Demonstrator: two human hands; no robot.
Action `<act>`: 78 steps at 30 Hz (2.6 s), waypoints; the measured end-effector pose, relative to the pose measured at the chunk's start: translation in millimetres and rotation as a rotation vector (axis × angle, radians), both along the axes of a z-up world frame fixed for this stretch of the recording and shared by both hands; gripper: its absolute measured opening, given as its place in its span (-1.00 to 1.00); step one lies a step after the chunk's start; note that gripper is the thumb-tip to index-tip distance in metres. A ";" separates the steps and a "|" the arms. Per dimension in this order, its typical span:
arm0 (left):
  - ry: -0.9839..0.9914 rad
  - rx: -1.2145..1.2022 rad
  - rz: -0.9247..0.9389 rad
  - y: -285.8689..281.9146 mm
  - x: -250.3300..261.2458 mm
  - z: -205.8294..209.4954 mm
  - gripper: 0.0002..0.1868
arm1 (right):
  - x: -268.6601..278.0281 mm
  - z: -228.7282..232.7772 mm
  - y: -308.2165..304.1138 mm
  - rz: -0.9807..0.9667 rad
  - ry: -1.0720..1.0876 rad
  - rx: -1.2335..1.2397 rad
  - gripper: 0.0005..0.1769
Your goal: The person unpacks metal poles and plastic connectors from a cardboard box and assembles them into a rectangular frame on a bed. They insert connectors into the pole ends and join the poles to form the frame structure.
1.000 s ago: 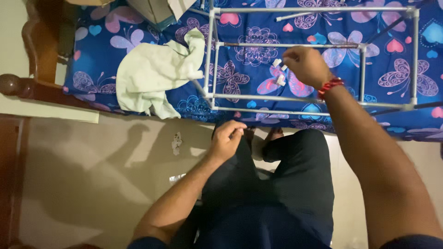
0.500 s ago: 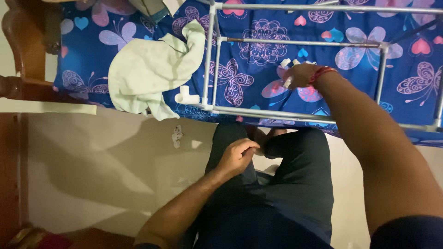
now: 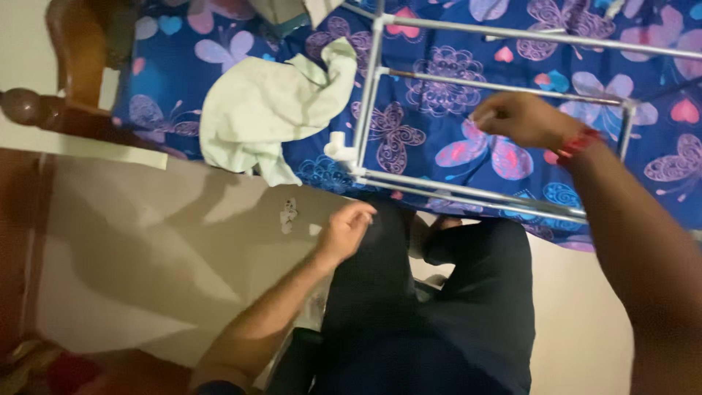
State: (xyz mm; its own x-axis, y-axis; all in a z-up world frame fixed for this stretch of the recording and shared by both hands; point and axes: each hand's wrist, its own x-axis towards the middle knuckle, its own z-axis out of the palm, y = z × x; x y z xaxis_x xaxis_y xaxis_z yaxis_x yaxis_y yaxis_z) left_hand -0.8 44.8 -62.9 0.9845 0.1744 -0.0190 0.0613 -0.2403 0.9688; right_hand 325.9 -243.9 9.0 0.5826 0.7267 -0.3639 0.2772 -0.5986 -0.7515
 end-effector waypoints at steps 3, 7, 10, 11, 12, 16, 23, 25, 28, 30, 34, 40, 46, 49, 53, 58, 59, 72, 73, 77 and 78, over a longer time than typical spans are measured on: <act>-0.016 0.187 0.261 80.6 20.3 -18.9 -0.88 | -37.7 48.2 -13.1 -0.278 0.076 0.188 -0.80; 0.024 0.814 0.419 180.3 64.0 -24.3 -0.46 | -105.5 85.9 -35.6 -0.373 0.061 0.445 -0.92; -0.014 0.920 0.471 226.2 83.0 -38.1 -0.17 | -159.0 89.3 -46.1 -0.397 0.155 0.523 -0.96; -0.011 0.935 0.483 234.9 88.8 -44.9 -0.17 | -175.2 85.1 -43.8 -0.405 0.221 0.572 -0.91; -0.008 0.949 0.495 241.6 93.8 -52.6 -0.16 | -189.9 78.6 -39.0 -0.412 0.286 0.621 -0.85; 0.152 0.796 0.572 248.0 96.5 -91.6 -0.46 | -239.9 48.6 -20.4 -0.384 0.484 0.598 -0.74; -0.026 0.406 0.635 232.2 58.4 -83.2 -0.79 | -274.8 26.9 23.3 -0.339 0.621 0.475 -0.52; -0.216 0.394 0.633 215.1 27.4 -54.1 -0.78 | -276.8 28.7 34.9 -0.282 0.637 0.499 -0.55; -0.046 -0.366 0.682 167.7 -28.3 -2.8 -0.75 | -279.3 30.7 61.8 -0.349 0.608 0.546 -0.58; -0.175 -0.186 0.495 122.8 -67.4 32.6 -0.70 | -282.7 32.6 84.1 -0.351 0.499 0.607 -0.57; -0.081 -0.430 0.266 25.6 -88.1 79.6 -0.52 | -303.4 46.2 129.1 -0.382 0.413 0.714 -0.60; -0.370 -0.181 0.196 -33.3 -73.9 105.5 -0.53 | -318.9 76.8 120.5 -0.359 -0.259 0.606 -0.61; -0.246 -0.394 0.166 -56.2 -52.9 108.3 -0.57 | -326.1 97.1 88.3 -0.382 -0.442 0.643 -0.54; -0.327 -0.132 0.164 -68.1 -56.9 110.5 -0.59 | -319.8 104.1 72.5 -0.427 -0.320 0.663 -0.55; -0.300 -0.346 0.047 -91.1 -59.0 116.2 -0.57 | -304.3 112.3 57.1 -0.489 -0.361 0.671 -0.62; -0.304 -0.479 0.069 -99.8 -50.6 125.3 -0.59 | -309.3 113.9 42.4 -0.463 -0.310 0.803 -0.70; -0.271 -0.502 0.080 -99.1 -48.4 126.7 -0.60 | -311.6 113.1 40.9 -0.440 -0.349 0.811 -0.70; -0.223 -0.561 0.039 -100.8 -40.8 123.1 -0.60 | -303.1 115.6 26.1 -0.421 -0.384 0.755 -0.68; -0.225 -0.561 0.046 -100.6 -40.6 124.1 -0.58 | -304.6 116.7 26.4 -0.436 -0.397 0.702 -0.67; -0.285 -0.416 -0.056 -107.3 -42.5 130.2 -0.50 | -304.3 120.5 26.0 -0.420 -0.517 0.601 -0.67; -0.293 -0.409 -0.073 -110.2 -41.4 131.4 -0.47 | -303.4 121.5 26.5 -0.394 -0.578 0.618 -0.66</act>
